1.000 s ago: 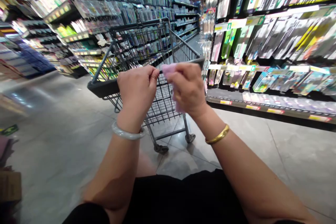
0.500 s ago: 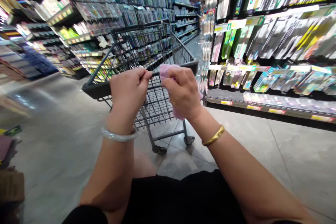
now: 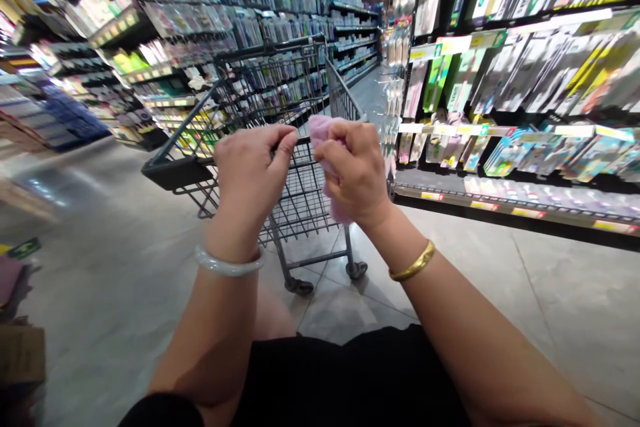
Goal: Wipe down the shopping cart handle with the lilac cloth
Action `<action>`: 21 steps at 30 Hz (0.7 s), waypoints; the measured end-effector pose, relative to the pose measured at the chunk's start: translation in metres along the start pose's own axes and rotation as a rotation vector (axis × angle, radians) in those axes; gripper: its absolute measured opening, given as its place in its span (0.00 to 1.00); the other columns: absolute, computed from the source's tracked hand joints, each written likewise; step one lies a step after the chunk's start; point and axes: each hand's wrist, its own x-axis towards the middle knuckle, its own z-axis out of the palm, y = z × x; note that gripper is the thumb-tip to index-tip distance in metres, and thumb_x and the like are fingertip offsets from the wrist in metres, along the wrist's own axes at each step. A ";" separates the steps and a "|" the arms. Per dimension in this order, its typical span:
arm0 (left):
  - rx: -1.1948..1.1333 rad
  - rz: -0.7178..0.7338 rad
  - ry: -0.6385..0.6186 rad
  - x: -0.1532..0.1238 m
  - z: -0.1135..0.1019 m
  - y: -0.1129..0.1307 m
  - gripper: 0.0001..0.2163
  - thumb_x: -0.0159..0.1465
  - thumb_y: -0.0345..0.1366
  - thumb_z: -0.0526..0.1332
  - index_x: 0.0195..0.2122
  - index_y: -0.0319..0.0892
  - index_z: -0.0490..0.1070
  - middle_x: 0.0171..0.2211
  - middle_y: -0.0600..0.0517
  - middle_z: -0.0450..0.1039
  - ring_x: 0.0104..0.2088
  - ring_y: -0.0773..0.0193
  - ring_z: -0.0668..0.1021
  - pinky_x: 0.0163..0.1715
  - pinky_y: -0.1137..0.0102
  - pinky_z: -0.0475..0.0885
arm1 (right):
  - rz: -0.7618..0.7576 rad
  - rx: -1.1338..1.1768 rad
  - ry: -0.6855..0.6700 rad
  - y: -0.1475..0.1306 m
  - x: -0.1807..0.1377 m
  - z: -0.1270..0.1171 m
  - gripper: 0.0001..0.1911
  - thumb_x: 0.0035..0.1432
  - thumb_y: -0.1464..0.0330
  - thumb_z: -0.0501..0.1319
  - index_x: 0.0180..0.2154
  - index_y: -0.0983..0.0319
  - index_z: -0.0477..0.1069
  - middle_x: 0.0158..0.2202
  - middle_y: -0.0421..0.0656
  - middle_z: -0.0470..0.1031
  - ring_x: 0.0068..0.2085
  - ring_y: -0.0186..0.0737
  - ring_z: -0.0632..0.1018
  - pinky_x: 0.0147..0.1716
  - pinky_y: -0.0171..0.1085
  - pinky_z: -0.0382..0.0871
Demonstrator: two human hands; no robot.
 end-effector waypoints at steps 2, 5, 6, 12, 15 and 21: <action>0.013 -0.006 -0.034 0.000 0.002 0.004 0.17 0.72 0.48 0.48 0.41 0.52 0.75 0.40 0.53 0.80 0.43 0.54 0.77 0.45 0.59 0.59 | 0.027 -0.019 0.063 0.007 0.005 -0.007 0.13 0.52 0.77 0.58 0.36 0.54 0.72 0.42 0.41 0.67 0.47 0.41 0.70 0.50 0.48 0.69; 0.067 -0.031 -0.041 0.000 0.004 0.008 0.21 0.72 0.51 0.46 0.34 0.48 0.73 0.34 0.52 0.79 0.38 0.54 0.77 0.41 0.59 0.59 | 0.103 -0.037 0.148 0.017 0.010 -0.015 0.13 0.49 0.79 0.60 0.35 0.57 0.73 0.41 0.43 0.66 0.48 0.42 0.71 0.50 0.47 0.69; 0.075 -0.036 -0.034 0.000 0.004 0.008 0.22 0.72 0.52 0.45 0.33 0.48 0.73 0.33 0.51 0.79 0.37 0.55 0.77 0.41 0.59 0.59 | 0.116 -0.036 0.153 0.016 0.010 -0.015 0.13 0.49 0.79 0.60 0.35 0.57 0.73 0.41 0.43 0.66 0.47 0.42 0.71 0.50 0.47 0.69; 0.090 -0.043 -0.010 0.002 0.003 0.006 0.23 0.72 0.51 0.44 0.31 0.47 0.72 0.30 0.50 0.78 0.35 0.55 0.77 0.41 0.59 0.59 | -0.079 -0.003 -0.023 -0.011 -0.005 0.004 0.11 0.56 0.76 0.57 0.37 0.53 0.72 0.41 0.40 0.69 0.47 0.39 0.71 0.48 0.47 0.70; 0.087 -0.057 -0.024 0.003 0.003 0.006 0.22 0.72 0.51 0.45 0.31 0.47 0.73 0.31 0.50 0.78 0.35 0.54 0.77 0.41 0.59 0.59 | -0.058 0.019 0.020 -0.001 -0.001 -0.003 0.12 0.55 0.76 0.58 0.36 0.54 0.72 0.42 0.40 0.69 0.47 0.40 0.71 0.48 0.46 0.70; 0.095 -0.055 -0.015 0.002 0.004 0.009 0.22 0.72 0.51 0.45 0.31 0.47 0.72 0.30 0.51 0.77 0.34 0.55 0.76 0.42 0.59 0.59 | 0.123 -0.054 0.193 0.014 0.013 -0.013 0.12 0.50 0.78 0.59 0.34 0.57 0.72 0.41 0.44 0.65 0.47 0.43 0.71 0.50 0.48 0.68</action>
